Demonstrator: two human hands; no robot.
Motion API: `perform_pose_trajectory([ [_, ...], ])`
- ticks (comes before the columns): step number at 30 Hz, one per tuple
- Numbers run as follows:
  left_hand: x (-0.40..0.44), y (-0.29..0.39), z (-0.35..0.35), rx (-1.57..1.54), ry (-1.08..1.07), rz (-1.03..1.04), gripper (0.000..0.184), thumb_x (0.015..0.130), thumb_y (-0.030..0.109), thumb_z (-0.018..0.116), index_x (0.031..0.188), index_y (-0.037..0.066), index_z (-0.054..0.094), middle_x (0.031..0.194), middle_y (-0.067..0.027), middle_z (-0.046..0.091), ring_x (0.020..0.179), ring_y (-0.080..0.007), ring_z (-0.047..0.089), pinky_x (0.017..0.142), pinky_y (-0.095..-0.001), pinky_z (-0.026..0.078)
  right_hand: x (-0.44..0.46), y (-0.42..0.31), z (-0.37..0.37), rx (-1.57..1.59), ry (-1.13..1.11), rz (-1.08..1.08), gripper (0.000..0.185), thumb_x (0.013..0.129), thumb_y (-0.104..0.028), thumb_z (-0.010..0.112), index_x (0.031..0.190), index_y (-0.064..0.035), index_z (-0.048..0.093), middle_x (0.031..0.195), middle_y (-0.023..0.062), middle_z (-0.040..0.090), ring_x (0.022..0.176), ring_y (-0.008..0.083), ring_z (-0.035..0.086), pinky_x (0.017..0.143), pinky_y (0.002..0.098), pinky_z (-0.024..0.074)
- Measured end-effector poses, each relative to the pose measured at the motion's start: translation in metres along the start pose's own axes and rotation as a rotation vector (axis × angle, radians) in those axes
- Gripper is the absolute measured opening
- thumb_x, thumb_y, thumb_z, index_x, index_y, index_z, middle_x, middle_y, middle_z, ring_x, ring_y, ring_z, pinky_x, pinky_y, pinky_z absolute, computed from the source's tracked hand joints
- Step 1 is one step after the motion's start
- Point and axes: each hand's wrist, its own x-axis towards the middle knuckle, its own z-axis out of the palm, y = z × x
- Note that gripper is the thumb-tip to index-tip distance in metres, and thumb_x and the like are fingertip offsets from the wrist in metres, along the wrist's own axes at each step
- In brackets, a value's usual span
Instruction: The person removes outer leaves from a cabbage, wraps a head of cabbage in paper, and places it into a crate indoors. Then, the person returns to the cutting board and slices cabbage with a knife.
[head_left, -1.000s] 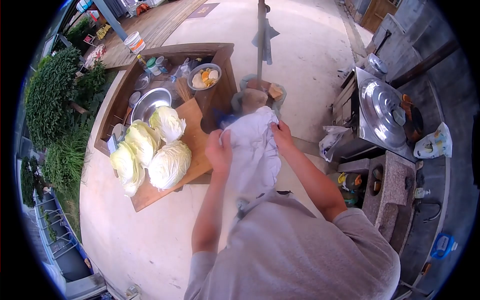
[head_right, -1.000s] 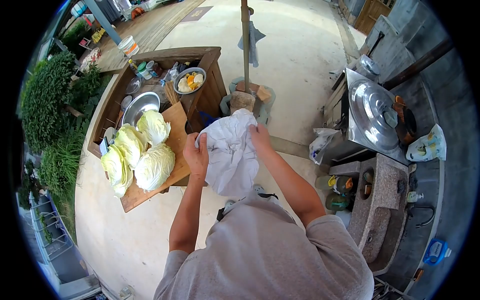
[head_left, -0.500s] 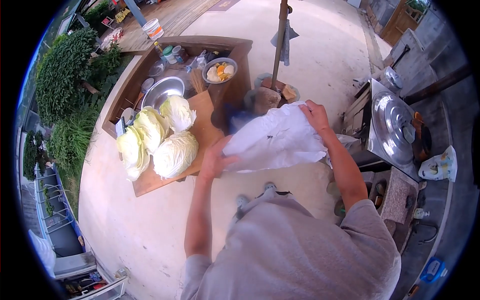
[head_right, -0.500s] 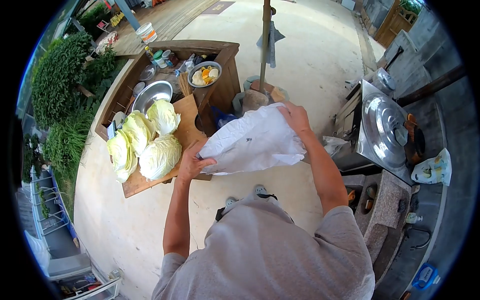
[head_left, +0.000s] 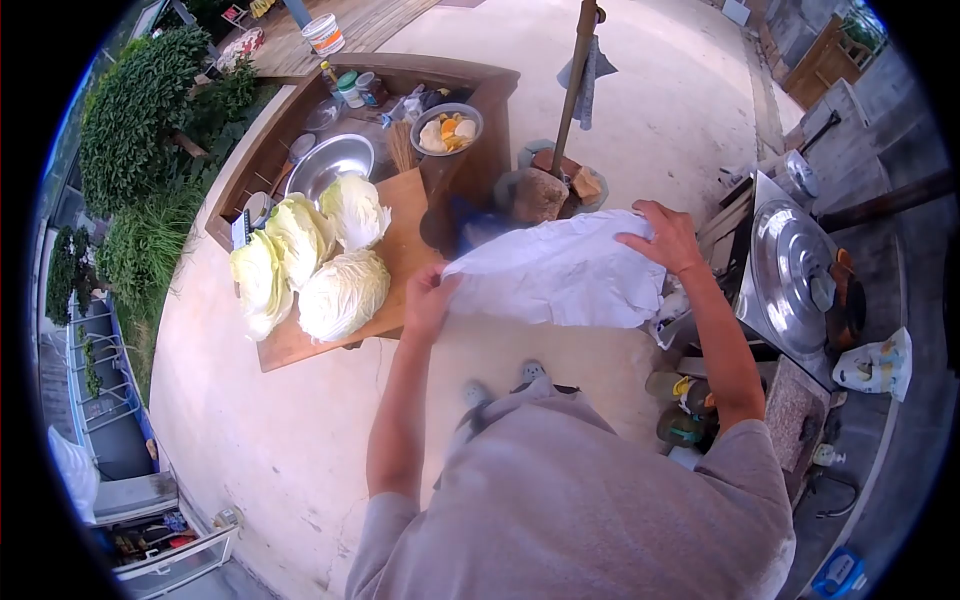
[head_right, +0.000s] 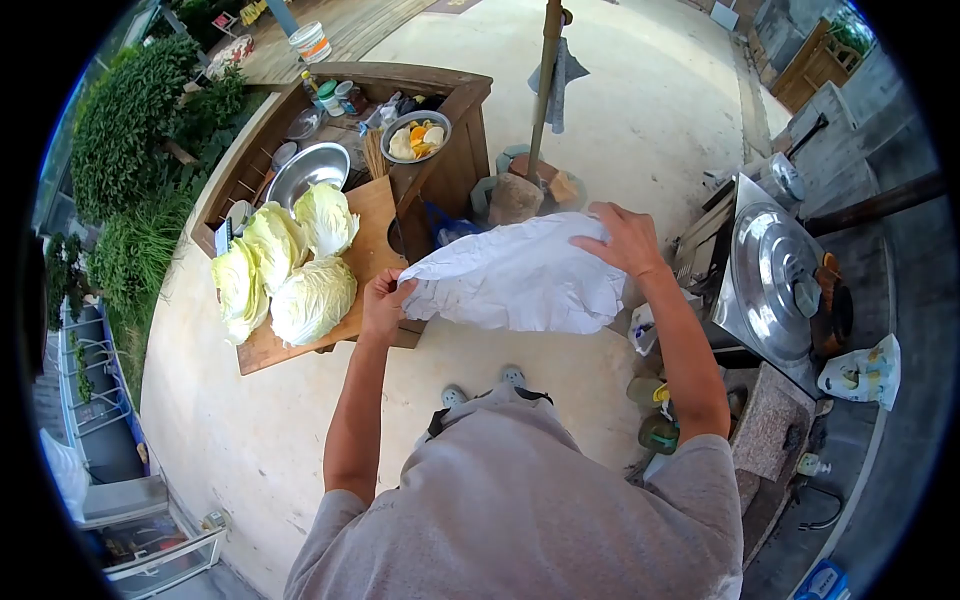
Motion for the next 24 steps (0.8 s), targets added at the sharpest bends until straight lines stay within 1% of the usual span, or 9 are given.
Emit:
perform_pose_trajectory([
  [3, 0.006, -0.01, 0.014, -0.036, 0.12, 0.082, 0.007, 0.095, 0.011, 0.069, 0.096, 0.004, 0.067, 0.087, 0.001, 0.066, 0.075, -0.0059, 0.057, 0.071, -0.0223, 0.047, 0.001, 0.019, 0.009, -0.157, 0.284, 0.281, 0.057, 0.079, -0.039, 0.081, 0.118, -0.0035, 0.059, 0.109, 0.0168, 0.066, 0.098, 0.0318, 0.067, 0.079, 0.0409, 0.0545],
  [4, 0.01, -0.02, 0.019, -0.026, 0.18, 0.115, 0.01, 0.095, 0.013, 0.069, 0.097, 0.003, 0.068, 0.087, 0.0005, 0.066, 0.074, -0.0064, 0.057, 0.07, -0.0227, 0.047, -0.006, 0.021, 0.014, 0.016, 0.349, 0.433, 0.057, 0.085, -0.039, 0.077, 0.122, -0.0012, 0.054, 0.119, 0.0177, 0.061, 0.105, 0.0282, 0.062, 0.083, 0.0396, 0.0519],
  [6, 0.01, -0.022, 0.036, -0.009, 0.257, 0.153, 0.017, 0.097, 0.021, 0.068, 0.096, 0.004, 0.066, 0.085, 0.0012, 0.063, 0.071, -0.0055, 0.054, 0.066, -0.0226, 0.046, -0.024, 0.008, 0.027, 0.223, 0.558, 0.563, 0.042, 0.092, -0.037, 0.072, 0.11, -0.0008, 0.06, 0.098, 0.0121, 0.065, 0.083, 0.0209, 0.062, 0.074, 0.0361, 0.0509],
  [9, 0.002, -0.028, 0.056, -0.131, 0.317, 0.094, 0.015, 0.099, 0.02, 0.066, 0.094, 0.007, 0.061, 0.085, 0.0034, 0.059, 0.077, -0.0046, 0.049, 0.07, -0.0225, 0.043, -0.074, -0.041, 0.083, 0.751, 0.211, 0.794, 0.048, 0.099, -0.046, 0.061, 0.082, -0.0016, 0.064, 0.061, 0.0014, 0.057, 0.055, 0.0124, 0.052, 0.058, 0.0278, 0.0442],
  [10, -0.001, -0.032, 0.062, -0.144, 0.315, 0.105, 0.016, 0.1, 0.021, 0.065, 0.094, 0.007, 0.06, 0.085, 0.0037, 0.059, 0.077, -0.0044, 0.049, 0.07, -0.0224, 0.042, -0.08, -0.07, 0.086, 1.067, -0.132, 0.959, 0.059, 0.099, -0.06, 0.049, 0.081, -0.0059, 0.063, 0.065, -0.0008, 0.058, 0.059, 0.0103, 0.056, 0.057, 0.0255, 0.0422],
  [11, -0.004, -0.035, 0.07, -0.156, 0.308, 0.115, 0.017, 0.101, 0.023, 0.064, 0.094, 0.007, 0.059, 0.085, 0.0039, 0.058, 0.077, -0.0043, 0.049, 0.07, -0.0223, 0.042, -0.083, -0.089, 0.094, 1.309, -0.404, 1.176, 0.063, 0.094, -0.066, 0.055, 0.093, -0.004, 0.066, 0.079, 0.0063, 0.068, 0.067, 0.0153, 0.065, 0.059, 0.0246, 0.0457],
  [16, -0.011, -0.061, 0.081, 0.022, 0.286, 0.202, 0.022, 0.103, 0.025, 0.06, 0.09, 0.009, 0.056, 0.083, 0.0057, 0.055, 0.075, -0.0034, 0.045, 0.067, -0.0214, 0.039, -0.064, -0.128, 0.146, 1.547, -0.208, 1.285, 0.063, 0.094, -0.058, 0.06, 0.119, -0.0006, 0.062, 0.104, 0.0117, 0.069, 0.081, 0.0215, 0.071, 0.063, 0.0303, 0.0539],
  [20, -0.018, -0.057, 0.084, 0.044, 0.306, 0.223, 0.025, 0.104, 0.026, 0.059, 0.085, 0.01, 0.055, 0.079, 0.0077, 0.05, 0.072, -0.0025, 0.039, 0.064, -0.0204, 0.035, -0.057, -0.115, 0.164, 1.313, -0.191, 0.998, 0.042, 0.097, -0.032, 0.064, 0.12, 0.0021, 0.06, 0.105, 0.012, 0.068, 0.085, 0.022, 0.071, 0.059, 0.032, 0.0579],
  [24, -0.013, -0.03, 0.056, -0.107, 0.461, 0.202, 0.025, 0.103, 0.024, 0.061, 0.083, 0.009, 0.056, 0.079, 0.0054, 0.056, 0.072, -0.0039, 0.043, 0.067, -0.0215, 0.038, -0.071, -0.082, 0.158, 1.371, -0.256, 0.871, 0.042, 0.098, -0.033, 0.063, 0.119, 0.0034, 0.06, 0.103, 0.0122, 0.069, 0.078, 0.0213, 0.071, 0.061, 0.0321, 0.0579],
])
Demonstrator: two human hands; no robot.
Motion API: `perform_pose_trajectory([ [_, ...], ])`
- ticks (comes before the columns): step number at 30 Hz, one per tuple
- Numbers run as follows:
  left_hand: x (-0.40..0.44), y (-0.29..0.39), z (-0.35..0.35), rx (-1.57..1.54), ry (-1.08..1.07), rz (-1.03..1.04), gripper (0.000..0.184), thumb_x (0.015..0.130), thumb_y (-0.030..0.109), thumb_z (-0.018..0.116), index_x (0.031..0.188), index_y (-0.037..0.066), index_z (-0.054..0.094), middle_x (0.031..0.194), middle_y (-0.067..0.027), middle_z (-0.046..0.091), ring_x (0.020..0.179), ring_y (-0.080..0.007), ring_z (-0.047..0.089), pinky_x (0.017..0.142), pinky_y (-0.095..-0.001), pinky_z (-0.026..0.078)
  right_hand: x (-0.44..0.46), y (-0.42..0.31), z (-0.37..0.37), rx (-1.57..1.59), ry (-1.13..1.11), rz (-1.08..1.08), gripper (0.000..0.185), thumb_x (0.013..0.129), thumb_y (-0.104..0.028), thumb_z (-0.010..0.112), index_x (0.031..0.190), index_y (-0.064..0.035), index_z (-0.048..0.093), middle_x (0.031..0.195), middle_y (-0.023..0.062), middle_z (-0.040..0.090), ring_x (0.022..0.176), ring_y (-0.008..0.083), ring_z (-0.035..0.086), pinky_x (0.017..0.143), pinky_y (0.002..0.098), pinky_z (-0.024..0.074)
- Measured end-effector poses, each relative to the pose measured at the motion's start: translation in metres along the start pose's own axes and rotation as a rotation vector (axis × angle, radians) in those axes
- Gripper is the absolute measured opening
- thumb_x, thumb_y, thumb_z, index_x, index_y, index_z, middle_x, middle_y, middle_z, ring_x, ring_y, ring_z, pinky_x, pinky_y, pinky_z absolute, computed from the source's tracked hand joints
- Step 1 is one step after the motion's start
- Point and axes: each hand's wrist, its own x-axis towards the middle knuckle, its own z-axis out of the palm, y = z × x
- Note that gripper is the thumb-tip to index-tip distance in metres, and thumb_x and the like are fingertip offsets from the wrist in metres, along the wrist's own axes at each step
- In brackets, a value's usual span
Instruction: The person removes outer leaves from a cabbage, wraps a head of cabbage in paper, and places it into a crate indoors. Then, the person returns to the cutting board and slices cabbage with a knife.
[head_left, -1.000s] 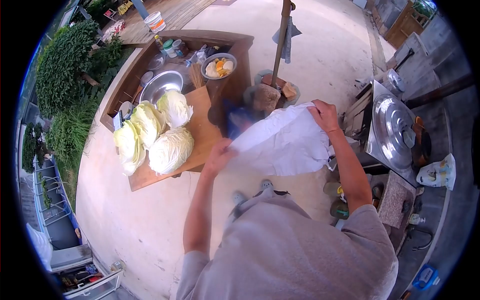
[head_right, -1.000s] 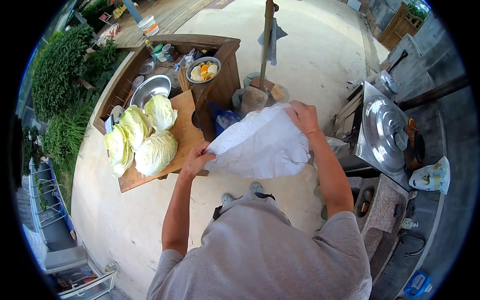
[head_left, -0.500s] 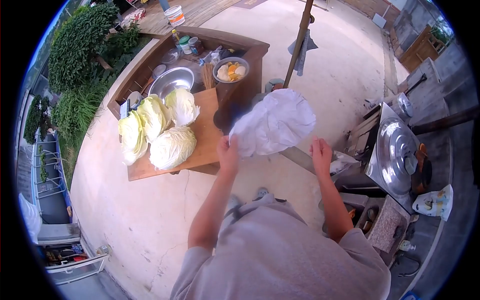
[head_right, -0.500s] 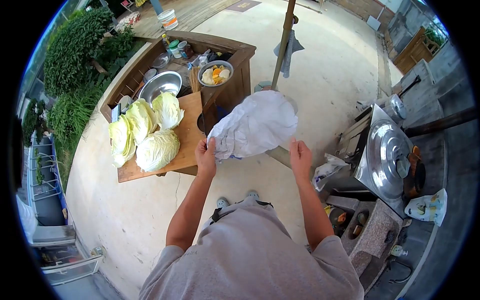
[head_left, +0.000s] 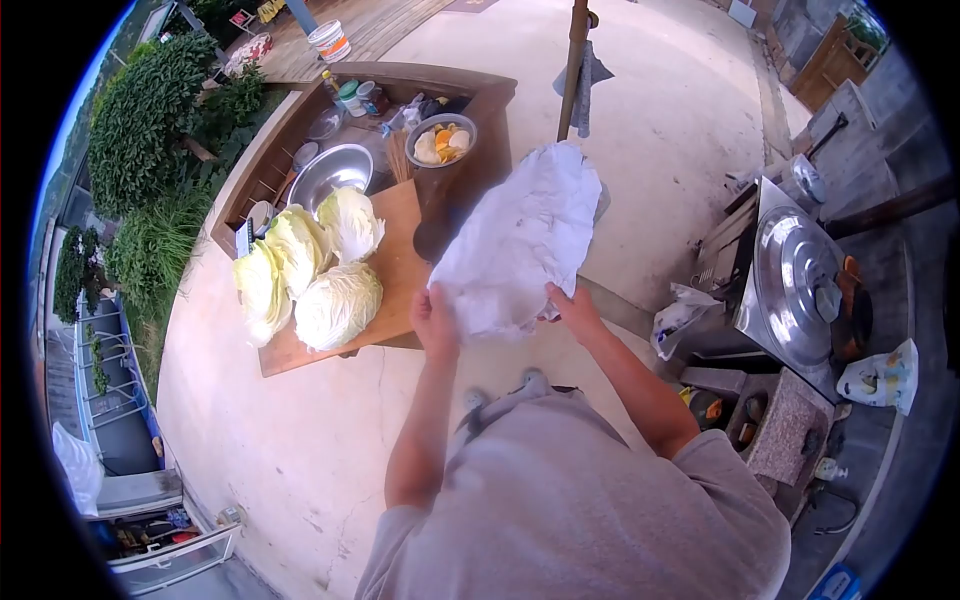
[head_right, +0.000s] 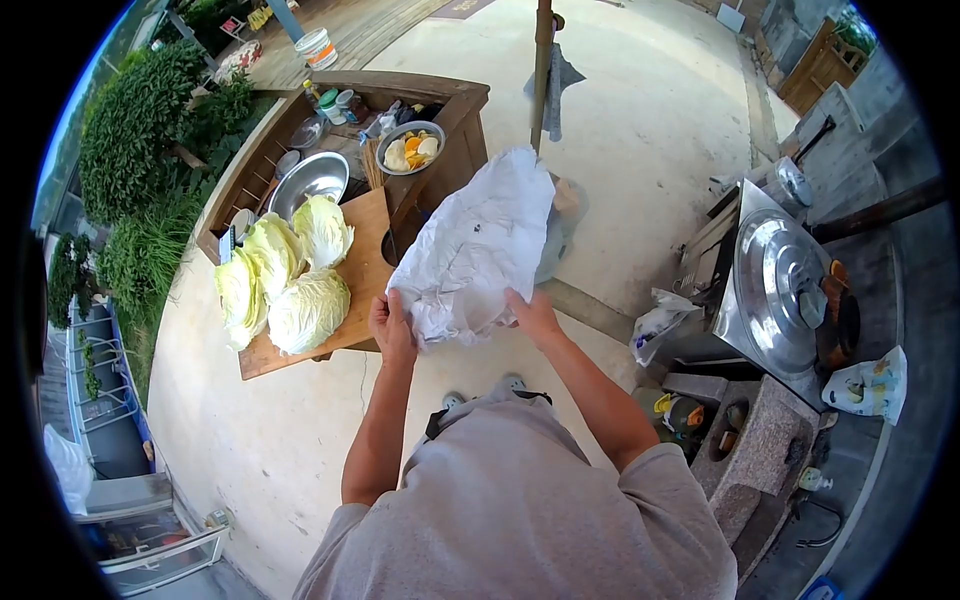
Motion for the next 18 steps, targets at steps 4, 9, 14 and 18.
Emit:
perform_pose_trajectory([
  [4, 0.027, 0.02, -0.035, 0.059, -0.013, 0.017, 0.024, 0.101, 0.022, 0.064, 0.083, 0.007, 0.06, 0.081, 0.0051, 0.058, 0.074, -0.0037, 0.044, 0.069, -0.0216, 0.039, -0.01, -0.025, -0.041, -0.392, 0.028, -0.011, 0.048, 0.097, -0.038, 0.066, 0.115, 0.0064, 0.058, 0.093, 0.0107, 0.07, 0.072, 0.0193, 0.071, 0.06, 0.0311, 0.0564],
  [9, 0.031, 0.05, -0.059, 0.173, -0.116, 0.097, 0.019, 0.1, 0.019, 0.065, 0.085, 0.007, 0.063, 0.08, 0.008, 0.057, 0.074, -0.0023, 0.044, 0.069, -0.02, 0.036, -0.005, -0.072, -0.048, -0.41, -0.018, 0.058, 0.046, 0.09, -0.041, 0.074, 0.093, 0.0029, 0.063, 0.077, 0.0063, 0.068, 0.059, 0.0112, 0.064, 0.048, 0.0279, 0.0479],
  [14, 0.02, 0.053, -0.094, 0.307, -0.278, -0.009, 0.005, 0.096, 0.008, 0.066, 0.093, 0.005, 0.069, 0.08, 0.0074, 0.057, 0.073, -0.0023, 0.048, 0.066, -0.0207, 0.04, 0.029, -0.081, -0.045, -0.344, -0.076, 0.005, 0.034, 0.089, -0.034, 0.076, 0.096, -0.002, 0.067, 0.077, 0.0017, 0.065, 0.051, 0.0084, 0.052, 0.04, 0.026, 0.0387],
  [18, 0.032, 0.07, -0.125, 0.29, -0.254, 0.16, 0.009, 0.092, 0.004, 0.068, 0.084, 0.003, 0.066, 0.075, 0.007, 0.056, 0.069, -0.0024, 0.049, 0.06, -0.0208, 0.04, 0.036, -0.118, -0.005, -0.255, -0.154, 0.014, 0.028, 0.087, -0.025, 0.079, 0.103, -0.0049, 0.068, 0.079, -0.0016, 0.065, 0.05, 0.0059, 0.048, 0.038, 0.023, 0.0346],
])
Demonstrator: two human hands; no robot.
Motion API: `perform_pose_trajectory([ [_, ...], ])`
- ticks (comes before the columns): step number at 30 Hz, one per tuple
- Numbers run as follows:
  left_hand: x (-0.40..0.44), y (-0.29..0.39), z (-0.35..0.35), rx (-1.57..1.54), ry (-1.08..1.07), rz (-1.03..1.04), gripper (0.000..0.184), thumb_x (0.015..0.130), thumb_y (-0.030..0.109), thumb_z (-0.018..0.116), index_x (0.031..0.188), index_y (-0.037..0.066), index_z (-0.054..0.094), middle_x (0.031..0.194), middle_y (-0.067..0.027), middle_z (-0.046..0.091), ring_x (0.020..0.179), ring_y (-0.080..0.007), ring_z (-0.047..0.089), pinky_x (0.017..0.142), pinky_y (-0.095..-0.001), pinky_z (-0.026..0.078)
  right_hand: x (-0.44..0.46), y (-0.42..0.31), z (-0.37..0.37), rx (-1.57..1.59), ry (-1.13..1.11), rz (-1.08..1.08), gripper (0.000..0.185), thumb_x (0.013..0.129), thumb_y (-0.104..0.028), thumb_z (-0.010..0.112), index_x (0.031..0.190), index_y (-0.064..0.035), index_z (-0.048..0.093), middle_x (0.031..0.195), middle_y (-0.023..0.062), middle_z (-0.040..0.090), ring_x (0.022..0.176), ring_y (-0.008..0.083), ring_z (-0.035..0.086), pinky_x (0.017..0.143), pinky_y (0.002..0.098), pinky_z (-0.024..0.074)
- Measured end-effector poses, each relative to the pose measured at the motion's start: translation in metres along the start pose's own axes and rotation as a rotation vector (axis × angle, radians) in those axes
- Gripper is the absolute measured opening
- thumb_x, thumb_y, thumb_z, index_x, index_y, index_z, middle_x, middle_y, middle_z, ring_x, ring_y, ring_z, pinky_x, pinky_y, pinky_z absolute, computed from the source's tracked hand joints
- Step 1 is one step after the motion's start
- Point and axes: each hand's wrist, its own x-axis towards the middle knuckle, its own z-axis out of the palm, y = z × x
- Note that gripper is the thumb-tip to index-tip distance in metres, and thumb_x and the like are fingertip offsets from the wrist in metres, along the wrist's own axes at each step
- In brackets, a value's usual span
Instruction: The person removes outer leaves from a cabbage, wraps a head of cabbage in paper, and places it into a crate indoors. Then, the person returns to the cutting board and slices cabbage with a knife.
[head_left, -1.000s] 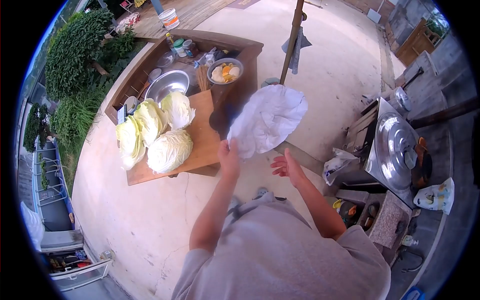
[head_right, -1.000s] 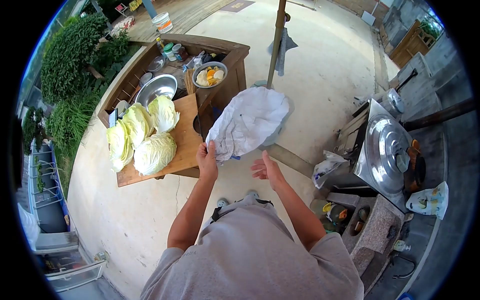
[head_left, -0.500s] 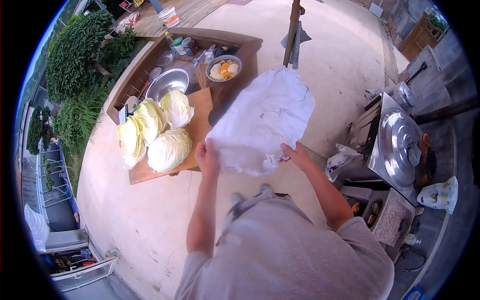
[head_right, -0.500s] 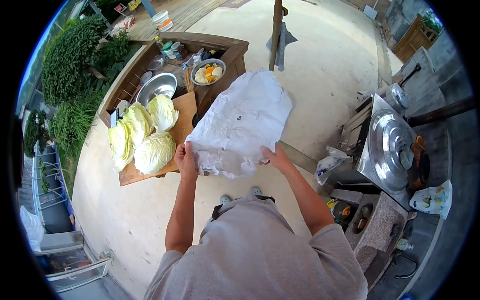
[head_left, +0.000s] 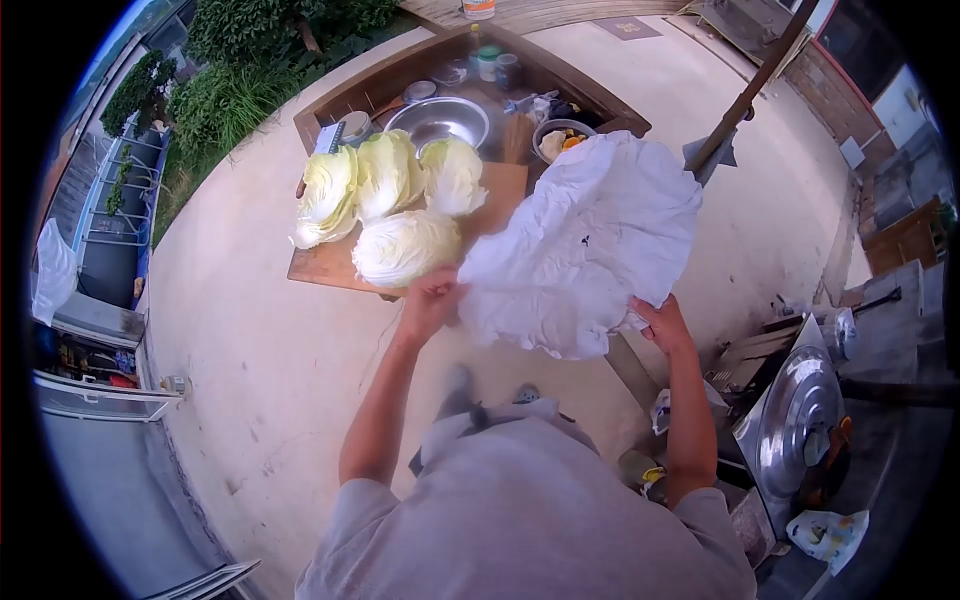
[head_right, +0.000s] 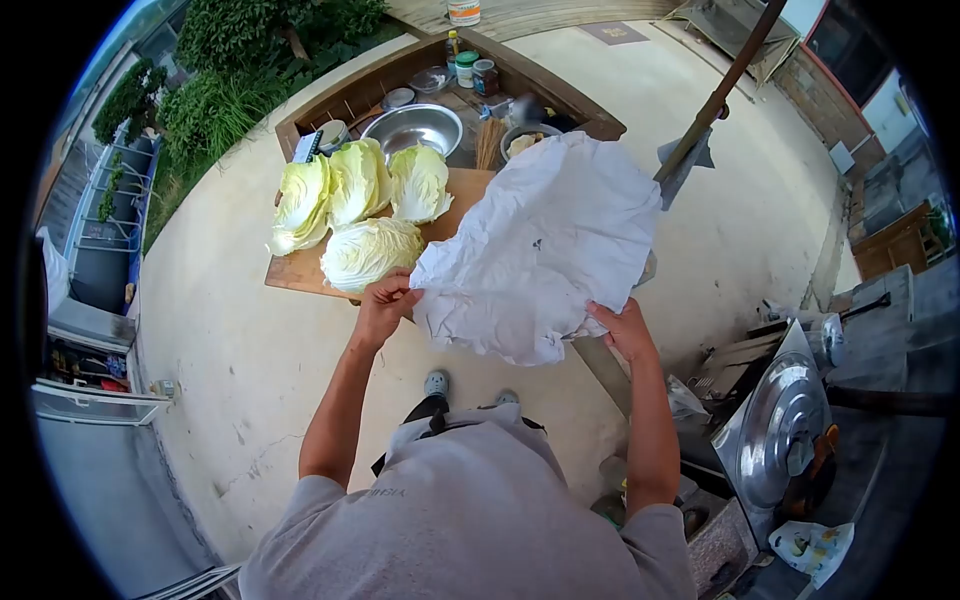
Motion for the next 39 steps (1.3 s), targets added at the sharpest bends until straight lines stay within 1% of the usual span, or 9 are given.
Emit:
perform_pose_trajectory([
  [8, 0.074, 0.071, -0.153, -0.076, 0.18, 0.005, 0.026, 0.081, -0.011, 0.059, 0.104, -0.001, 0.067, 0.082, -0.0026, 0.069, 0.058, -0.0086, 0.06, 0.056, -0.025, 0.051, 0.045, -0.141, 0.131, 0.005, -0.2, -0.443, 0.022, 0.086, -0.005, 0.075, 0.108, -0.0022, 0.07, 0.089, 0.0032, 0.07, 0.069, 0.0127, 0.064, 0.056, 0.0275, 0.0531],
  [12, 0.12, 0.045, -0.234, -0.354, 0.223, 0.229, 0.025, 0.084, -0.014, 0.061, 0.103, 0.0, 0.067, 0.107, -0.007, 0.07, 0.102, -0.0146, 0.066, 0.092, -0.0279, 0.052, 0.086, -0.187, 0.187, -0.685, -0.144, -1.239, 0.035, 0.083, -0.001, 0.069, 0.118, -0.0035, 0.067, 0.106, 0.0141, 0.071, 0.096, 0.0277, 0.069, 0.082, 0.0373, 0.0542],
  [15, 0.13, 0.018, -0.284, -0.277, 0.171, 0.308, 0.023, 0.084, -0.014, 0.06, 0.1, 0.001, 0.068, 0.114, -0.007, 0.069, 0.104, -0.0151, 0.064, 0.093, -0.0279, 0.051, 0.072, -0.218, 0.258, -0.851, 0.025, -1.428, 0.044, 0.085, -0.004, 0.068, 0.128, -0.0049, 0.062, 0.116, 0.0139, 0.07, 0.102, 0.0293, 0.069, 0.087, 0.0352, 0.0532],
  [18, 0.113, -0.007, -0.31, -0.213, 0.136, 0.13, 0.018, 0.085, -0.015, 0.055, 0.088, -0.001, 0.066, 0.12, -0.0073, 0.067, 0.109, -0.016, 0.061, 0.098, -0.0303, 0.048, 0.092, -0.185, 0.279, -0.564, -0.216, -1.007, 0.046, 0.087, -0.015, 0.071, 0.131, -0.0035, 0.06, 0.125, 0.013, 0.066, 0.109, 0.0294, 0.065, 0.094, 0.0355, 0.0512],
  [23, 0.103, -0.086, -0.336, 0.006, -0.052, 0.085, 0.033, 0.083, -0.02, 0.05, 0.066, 0.004, 0.065, 0.126, -0.0094, 0.064, 0.122, -0.0204, 0.056, 0.113, -0.0347, 0.038, 0.143, -0.12, 0.285, -1.432, -0.139, -1.457, 0.045, 0.085, -0.012, 0.066, 0.13, -0.021, 0.065, 0.13, 0.0103, 0.064, 0.107, 0.0272, 0.066, 0.089, 0.0375, 0.0537],
  [31, 0.111, -0.085, -0.346, 0.208, -0.15, -0.061, 0.029, 0.075, -0.019, 0.049, 0.06, 0.003, 0.062, 0.126, -0.0113, 0.066, 0.119, -0.0231, 0.059, 0.104, -0.0367, 0.046, 0.133, -0.054, 0.283, -1.334, -0.055, -1.122, 0.059, 0.08, 0.003, 0.062, 0.132, -0.0251, 0.064, 0.134, 0.0086, 0.06, 0.107, 0.0274, 0.066, 0.086, 0.037, 0.0545],
  [35, 0.118, -0.013, -0.317, 0.715, 0.255, 0.262, 0.026, 0.073, -0.015, 0.049, 0.079, 0.003, 0.067, 0.125, -0.0132, 0.066, 0.117, -0.032, 0.057, 0.096, -0.0368, 0.049, 0.121, -0.057, 0.287, -1.15, 0.062, -1.034, 0.051, 0.081, 0.007, 0.062, 0.126, -0.0154, 0.067, 0.127, 0.0097, 0.062, 0.101, 0.0277, 0.065, 0.084, 0.0369, 0.0543],
  [38, 0.124, 0.025, -0.266, 0.706, 0.066, 0.371, 0.025, 0.08, 0.006, 0.066, 0.105, 0.006, 0.069, 0.122, -0.0145, 0.065, 0.117, -0.0372, 0.056, 0.097, -0.0427, 0.046, 0.096, -0.07, 0.309, -0.839, 0.301, -0.96, 0.031, 0.087, 0.005, 0.062, 0.117, -0.0041, 0.068, 0.111, 0.0127, 0.066, 0.088, 0.0253, 0.067, 0.078, 0.0364, 0.0547],
  [39, 0.126, 0.027, -0.253, 0.745, -0.011, 0.435, 0.03, 0.081, 0.013, 0.07, 0.111, 0.007, 0.069, 0.12, -0.0146, 0.065, 0.116, -0.0378, 0.056, 0.096, -0.0447, 0.046, 0.078, -0.067, 0.318, -0.566, 0.231, -0.626, 0.022, 0.093, -0.004, 0.061, 0.114, -0.0028, 0.068, 0.109, 0.0133, 0.066, 0.083, 0.0236, 0.067, 0.075, 0.0358, 0.0551],
])
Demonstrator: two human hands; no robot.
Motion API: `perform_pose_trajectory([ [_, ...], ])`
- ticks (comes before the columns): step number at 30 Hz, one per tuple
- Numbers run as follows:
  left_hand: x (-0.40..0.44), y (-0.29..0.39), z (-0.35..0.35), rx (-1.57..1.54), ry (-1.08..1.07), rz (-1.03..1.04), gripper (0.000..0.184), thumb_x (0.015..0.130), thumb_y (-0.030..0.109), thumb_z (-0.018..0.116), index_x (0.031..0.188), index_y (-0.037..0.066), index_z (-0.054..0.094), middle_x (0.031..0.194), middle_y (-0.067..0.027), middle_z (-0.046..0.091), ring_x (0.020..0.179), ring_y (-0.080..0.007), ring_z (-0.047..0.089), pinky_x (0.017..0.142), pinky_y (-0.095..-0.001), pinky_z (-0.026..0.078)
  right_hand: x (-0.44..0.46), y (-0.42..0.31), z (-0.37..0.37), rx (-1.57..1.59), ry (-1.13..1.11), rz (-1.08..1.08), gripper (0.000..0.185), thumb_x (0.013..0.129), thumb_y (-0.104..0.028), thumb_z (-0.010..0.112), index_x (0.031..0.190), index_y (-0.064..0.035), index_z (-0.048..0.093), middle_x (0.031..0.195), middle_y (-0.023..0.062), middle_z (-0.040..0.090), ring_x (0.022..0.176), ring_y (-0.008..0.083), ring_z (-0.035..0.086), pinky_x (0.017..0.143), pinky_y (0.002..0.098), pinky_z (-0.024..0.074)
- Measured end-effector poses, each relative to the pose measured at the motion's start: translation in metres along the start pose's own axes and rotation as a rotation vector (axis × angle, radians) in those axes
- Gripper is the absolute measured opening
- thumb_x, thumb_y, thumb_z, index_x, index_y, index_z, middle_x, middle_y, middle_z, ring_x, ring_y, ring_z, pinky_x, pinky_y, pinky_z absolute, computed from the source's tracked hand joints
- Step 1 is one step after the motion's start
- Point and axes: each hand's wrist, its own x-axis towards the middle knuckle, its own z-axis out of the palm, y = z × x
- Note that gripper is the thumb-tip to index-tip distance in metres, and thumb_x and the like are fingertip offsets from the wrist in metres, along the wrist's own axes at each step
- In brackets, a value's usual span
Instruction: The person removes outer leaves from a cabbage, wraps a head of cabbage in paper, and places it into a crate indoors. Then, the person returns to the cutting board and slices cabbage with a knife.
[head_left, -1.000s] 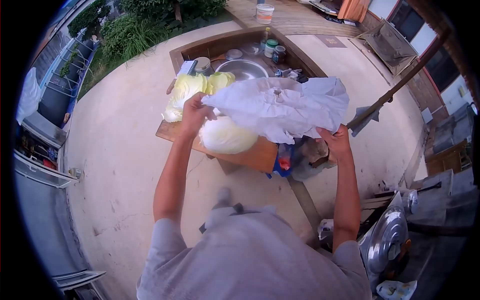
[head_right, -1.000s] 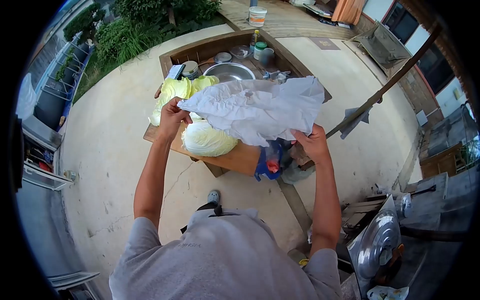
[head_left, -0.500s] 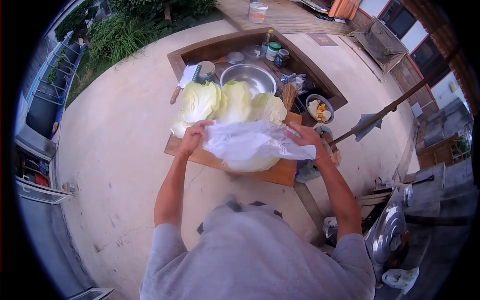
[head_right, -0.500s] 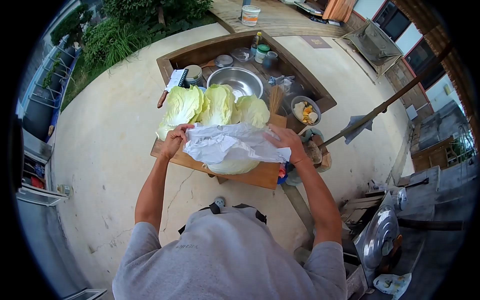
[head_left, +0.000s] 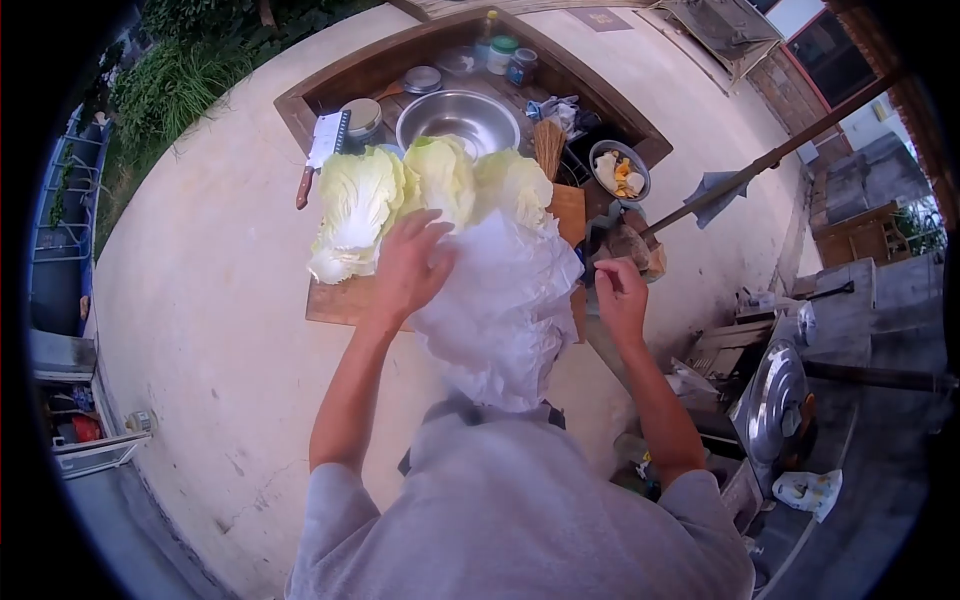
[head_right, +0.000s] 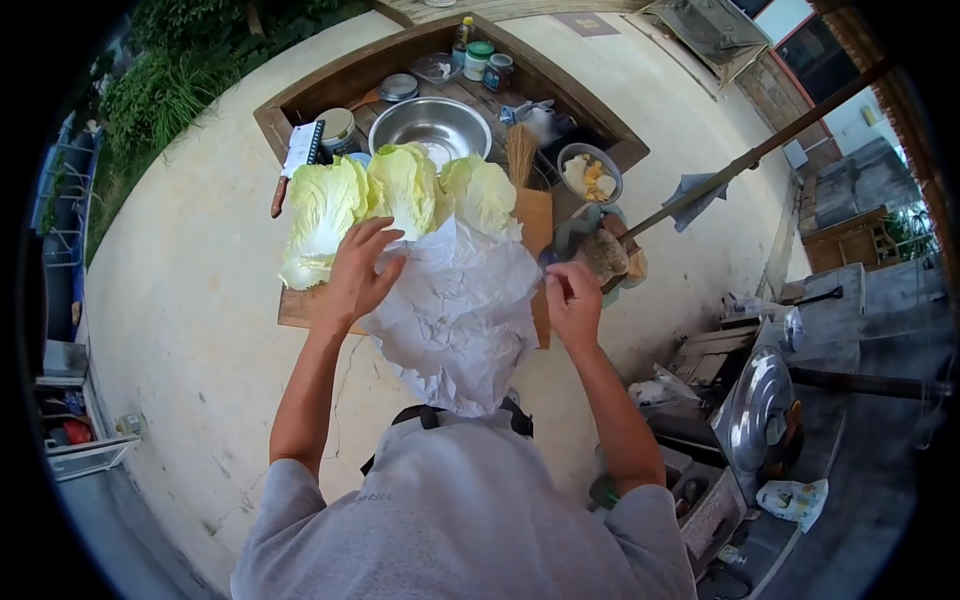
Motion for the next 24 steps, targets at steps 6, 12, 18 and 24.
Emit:
perform_pose_trajectory([
  [6, 0.001, -0.002, 0.05, -0.016, -0.611, -0.103, 0.071, 0.085, 0.05, 0.071, 0.137, 0.004, 0.057, 0.133, -0.0194, 0.06, 0.126, -0.0352, 0.054, 0.11, -0.0438, 0.038, -0.085, -0.06, 0.054, 0.959, -0.519, 1.149, 0.082, 0.099, -0.064, 0.045, 0.14, 0.0073, 0.043, 0.132, 0.0244, 0.056, 0.109, 0.0309, 0.065, 0.094, 0.0391, 0.0531],
  [12, 0.017, -0.028, 0.067, -0.209, -0.692, -0.267, 0.069, 0.099, 0.057, 0.044, 0.136, 0.001, 0.057, 0.131, -0.0245, 0.061, 0.125, -0.0388, 0.055, 0.109, -0.0391, 0.039, -0.114, -0.015, 0.121, 1.427, -0.002, 1.263, 0.109, 0.091, -0.077, 0.044, 0.151, 0.0111, 0.022, 0.155, 0.0259, 0.032, 0.145, 0.0348, 0.033, 0.122, 0.0462, 0.023],
  [18, 0.034, -0.022, 0.072, -0.153, -0.906, -0.254, 0.064, 0.097, 0.049, 0.056, 0.134, -0.003, 0.057, 0.124, -0.0234, 0.065, 0.115, -0.0398, 0.058, 0.105, -0.0393, 0.04, -0.11, 0.0, 0.16, 1.775, 0.283, 1.195, 0.105, 0.09, -0.078, 0.043, 0.155, 0.0009, 0.022, 0.159, 0.0186, 0.03, 0.146, 0.0335, 0.031, 0.123, 0.0453, 0.0188],
  [24, -0.042, 0.026, 0.059, 0.01, -0.388, 0.141, 0.069, 0.08, 0.047, 0.073, 0.128, 0.001, 0.059, 0.131, -0.0177, 0.057, 0.121, -0.0388, 0.049, 0.102, -0.0505, 0.034, -0.111, -0.025, 0.158, 1.676, 0.279, 0.628, 0.073, 0.1, -0.06, 0.037, 0.155, -0.014, 0.028, 0.156, 0.0097, 0.036, 0.141, 0.0318, 0.039, 0.12, 0.0476, 0.0276],
])
